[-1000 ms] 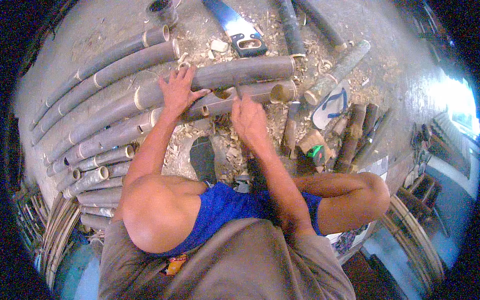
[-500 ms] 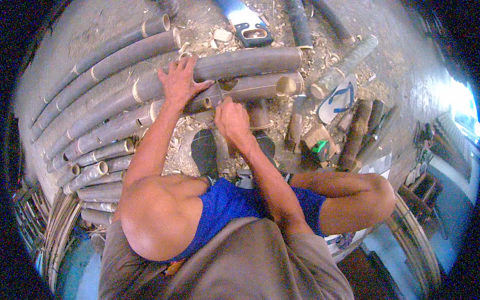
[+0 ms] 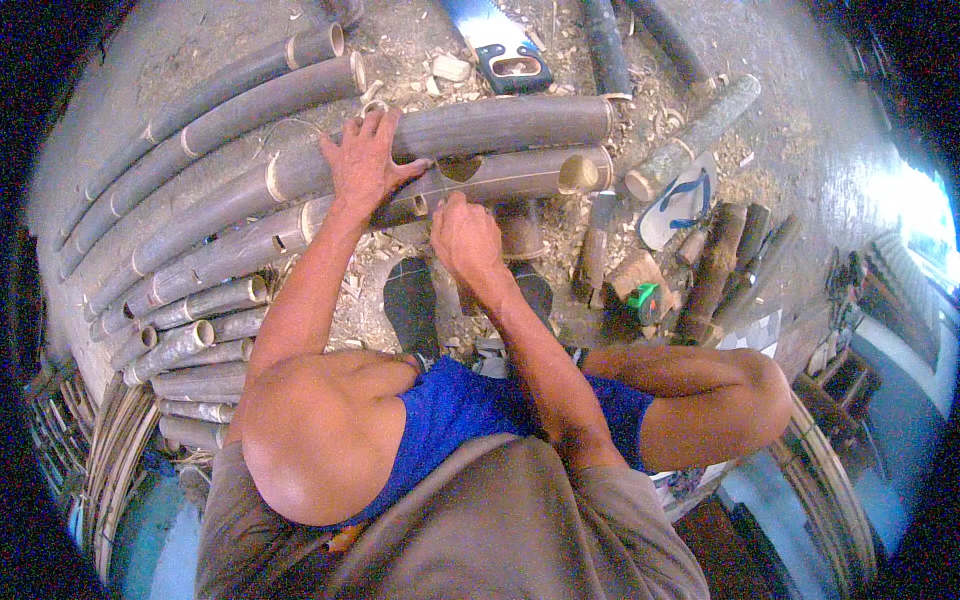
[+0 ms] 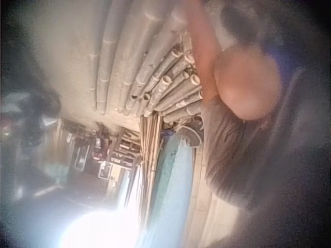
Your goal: The person sits on the floor and handles bamboo poles, measuring one with a tape measure, marking it with a pencil, and using a knife to carve a notch. The person then aligns two poles together.
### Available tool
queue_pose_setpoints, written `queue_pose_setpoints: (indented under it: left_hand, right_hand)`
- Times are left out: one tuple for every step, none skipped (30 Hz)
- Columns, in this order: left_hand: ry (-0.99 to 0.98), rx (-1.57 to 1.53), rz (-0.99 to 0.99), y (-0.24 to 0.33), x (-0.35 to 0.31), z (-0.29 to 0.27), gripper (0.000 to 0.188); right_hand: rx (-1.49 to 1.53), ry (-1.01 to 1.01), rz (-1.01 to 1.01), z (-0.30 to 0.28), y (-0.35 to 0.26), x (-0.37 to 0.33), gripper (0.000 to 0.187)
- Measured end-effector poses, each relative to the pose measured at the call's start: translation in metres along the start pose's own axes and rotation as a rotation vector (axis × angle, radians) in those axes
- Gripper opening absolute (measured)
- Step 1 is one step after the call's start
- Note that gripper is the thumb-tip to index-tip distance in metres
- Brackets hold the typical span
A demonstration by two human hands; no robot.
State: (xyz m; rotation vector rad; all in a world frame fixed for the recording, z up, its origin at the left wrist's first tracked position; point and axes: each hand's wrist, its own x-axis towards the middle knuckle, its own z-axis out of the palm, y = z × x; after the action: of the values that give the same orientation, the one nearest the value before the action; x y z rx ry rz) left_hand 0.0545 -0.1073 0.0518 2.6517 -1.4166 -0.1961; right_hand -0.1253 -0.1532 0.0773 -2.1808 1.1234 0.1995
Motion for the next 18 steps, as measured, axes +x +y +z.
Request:
queue_pose_setpoints:
  left_hand:
    - [0.026, -0.016, 0.005, 0.0003, -0.0004, 0.0008, 0.091]
    - [0.035, -0.013, 0.007, 0.0002, -0.0005, 0.002, 0.09]
    - [0.043, -0.011, 0.01, 0.0, -0.0004, 0.0034, 0.09]
    - [0.051, -0.008, 0.011, -0.0003, -0.0005, 0.0037, 0.09]
    - [0.051, -0.012, 0.01, -0.0006, -0.0006, 0.004, 0.09]
    - [0.05, -0.016, 0.008, -0.0008, -0.0006, 0.0042, 0.09]
    - [0.049, -0.02, 0.008, -0.0001, -0.0003, 0.0036, 0.09]
    - [0.043, -0.018, 0.009, 0.0005, -0.0002, 0.0028, 0.09]
    - [0.036, -0.017, 0.011, 0.0012, -0.0004, 0.002, 0.089]
    - [0.03, -0.014, 0.01, 0.001, -0.0008, 0.0007, 0.089]
    - [0.028, -0.012, 0.022, -0.0002, -0.0014, 0.0011, 0.088]
    - [0.025, -0.011, 0.034, -0.0025, -0.0023, 0.002, 0.087]
    - [0.023, -0.01, 0.046, -0.0041, -0.0031, 0.0018, 0.086]
    - [0.014, -0.012, 0.058, -0.0055, -0.0038, 0.0015, 0.085]
    - [0.005, -0.013, 0.07, -0.0067, -0.0045, 0.001, 0.085]
    - [-0.003, -0.015, 0.082, -0.0076, -0.0043, 0.0001, 0.084]
    - [-0.001, -0.008, 0.086, -0.0082, -0.0042, 0.0007, 0.084]
    - [0.002, -0.001, 0.089, -0.0088, -0.0042, 0.0021, 0.084]
  right_hand:
    - [0.002, 0.001, 0.003, -0.0009, -0.0012, -0.0004, 0.033]
    - [-0.002, 0.004, 0.006, 0.0001, -0.0012, -0.0002, 0.033]
    - [-0.006, 0.008, 0.01, 0.0017, -0.0009, 0.0001, 0.033]
    - [-0.011, 0.012, 0.013, 0.0027, -0.001, 0.0003, 0.034]
    - [-0.017, 0.011, 0.01, 0.0028, -0.0014, 0.0002, 0.034]
    - [-0.024, 0.01, 0.008, 0.0024, -0.002, 0.0, 0.034]
    - [-0.03, 0.01, 0.006, 0.0018, -0.0023, -0.0001, 0.035]
    - [-0.027, 0.01, 0.009, 0.001, -0.0029, -0.0002, 0.035]
    - [-0.025, 0.009, 0.013, 0.0001, -0.0037, -0.0004, 0.035]
    - [-0.02, 0.008, 0.014, -0.0004, -0.0048, -0.0003, 0.035]
    - [-0.017, 0.013, 0.013, -0.0006, -0.0054, -0.0003, 0.035]
    - [-0.014, 0.018, 0.012, -0.0006, -0.0058, -0.0003, 0.035]
    - [-0.011, 0.023, 0.012, -0.0008, -0.0062, -0.0006, 0.035]
    - [-0.017, 0.027, 0.012, -0.0014, -0.0071, -0.0011, 0.035]
    - [-0.023, 0.031, 0.012, -0.0022, -0.0083, -0.0016, 0.035]
    - [-0.029, 0.036, 0.011, -0.0029, -0.0092, -0.0015, 0.035]
    - [-0.035, 0.032, 0.001, -0.0034, -0.009, -0.0008, 0.034]
    - [-0.042, 0.027, -0.008, -0.004, -0.0083, 0.0006, 0.034]
